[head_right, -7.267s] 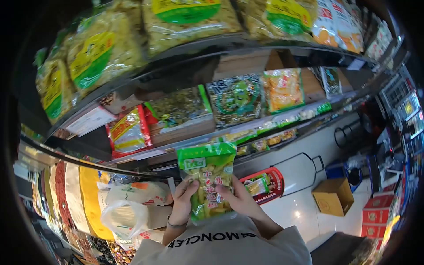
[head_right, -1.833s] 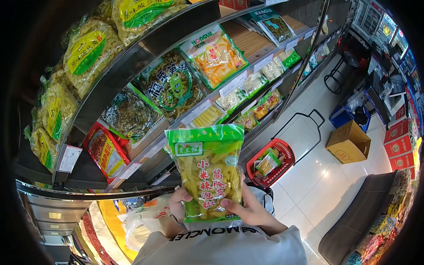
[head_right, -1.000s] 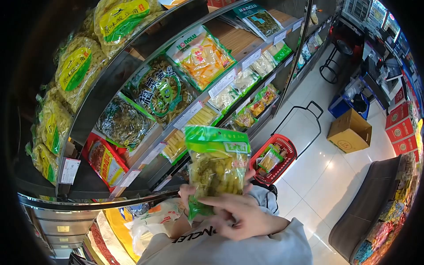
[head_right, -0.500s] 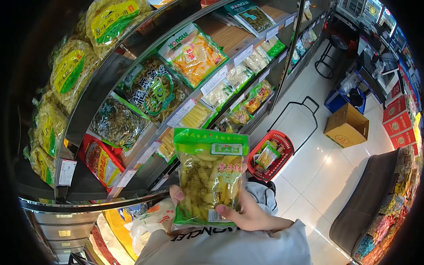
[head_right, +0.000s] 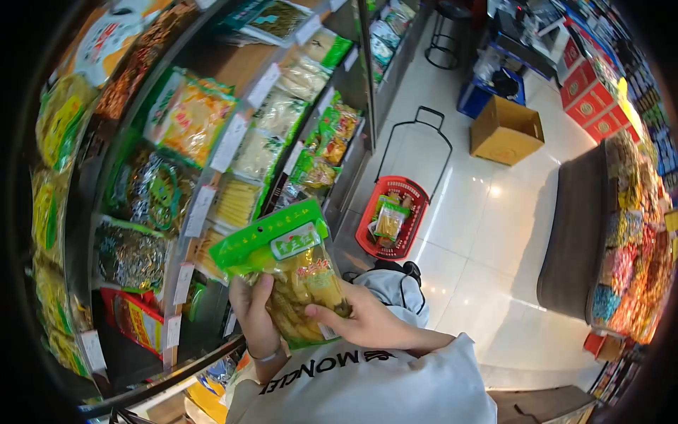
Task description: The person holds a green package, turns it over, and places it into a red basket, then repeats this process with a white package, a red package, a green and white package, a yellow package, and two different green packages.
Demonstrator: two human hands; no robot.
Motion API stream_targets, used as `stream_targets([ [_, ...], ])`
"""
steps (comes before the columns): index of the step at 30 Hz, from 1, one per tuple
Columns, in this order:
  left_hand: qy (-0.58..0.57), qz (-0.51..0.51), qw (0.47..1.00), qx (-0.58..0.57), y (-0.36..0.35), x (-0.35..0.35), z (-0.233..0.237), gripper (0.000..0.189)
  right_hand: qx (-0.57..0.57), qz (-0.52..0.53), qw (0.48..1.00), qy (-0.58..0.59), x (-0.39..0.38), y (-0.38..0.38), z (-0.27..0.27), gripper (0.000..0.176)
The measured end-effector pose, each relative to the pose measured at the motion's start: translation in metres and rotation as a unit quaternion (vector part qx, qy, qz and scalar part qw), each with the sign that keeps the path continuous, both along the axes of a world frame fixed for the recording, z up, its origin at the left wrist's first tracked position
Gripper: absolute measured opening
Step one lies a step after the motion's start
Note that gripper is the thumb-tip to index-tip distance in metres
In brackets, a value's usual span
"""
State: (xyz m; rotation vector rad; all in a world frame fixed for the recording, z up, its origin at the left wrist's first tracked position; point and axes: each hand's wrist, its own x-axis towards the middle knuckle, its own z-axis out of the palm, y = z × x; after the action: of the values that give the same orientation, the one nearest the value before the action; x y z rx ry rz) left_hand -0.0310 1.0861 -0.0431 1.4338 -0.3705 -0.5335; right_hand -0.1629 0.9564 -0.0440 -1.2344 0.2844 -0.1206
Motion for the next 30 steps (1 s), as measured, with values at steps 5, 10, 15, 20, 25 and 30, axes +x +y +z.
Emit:
stream_targets([
  [5,0.096,-0.094,0.991,0.027,-0.047,-0.005,-0.031,0.04,0.094,-0.141,0.985,0.022,-0.011,-0.011,-0.037,0.037],
  [10,0.125,-0.099,0.987,0.028,-0.069,-0.021,-0.088,0.043,0.155,-0.241,0.952,0.108,-0.015,-0.056,-0.132,0.038],
  [15,0.192,-0.107,0.969,0.109,-0.054,-0.019,-0.14,0.033,0.218,-0.312,0.915,0.136,-0.013,-0.109,-0.299,0.034],
  [20,0.246,-0.071,0.959,0.12,-0.061,-0.018,-0.152,0.028,0.132,-0.312,0.917,0.211,-0.015,-0.15,-0.459,0.034],
  [25,0.222,-0.031,0.97,0.094,-0.073,-0.011,-0.148,0.022,-0.194,-0.231,0.73,0.613,-0.056,-0.155,-0.589,0.048],
  [30,0.185,0.06,0.98,0.042,-0.051,0.001,-0.144,0.018,-0.424,0.125,0.887,0.136,-0.006,-0.165,-0.571,0.038],
])
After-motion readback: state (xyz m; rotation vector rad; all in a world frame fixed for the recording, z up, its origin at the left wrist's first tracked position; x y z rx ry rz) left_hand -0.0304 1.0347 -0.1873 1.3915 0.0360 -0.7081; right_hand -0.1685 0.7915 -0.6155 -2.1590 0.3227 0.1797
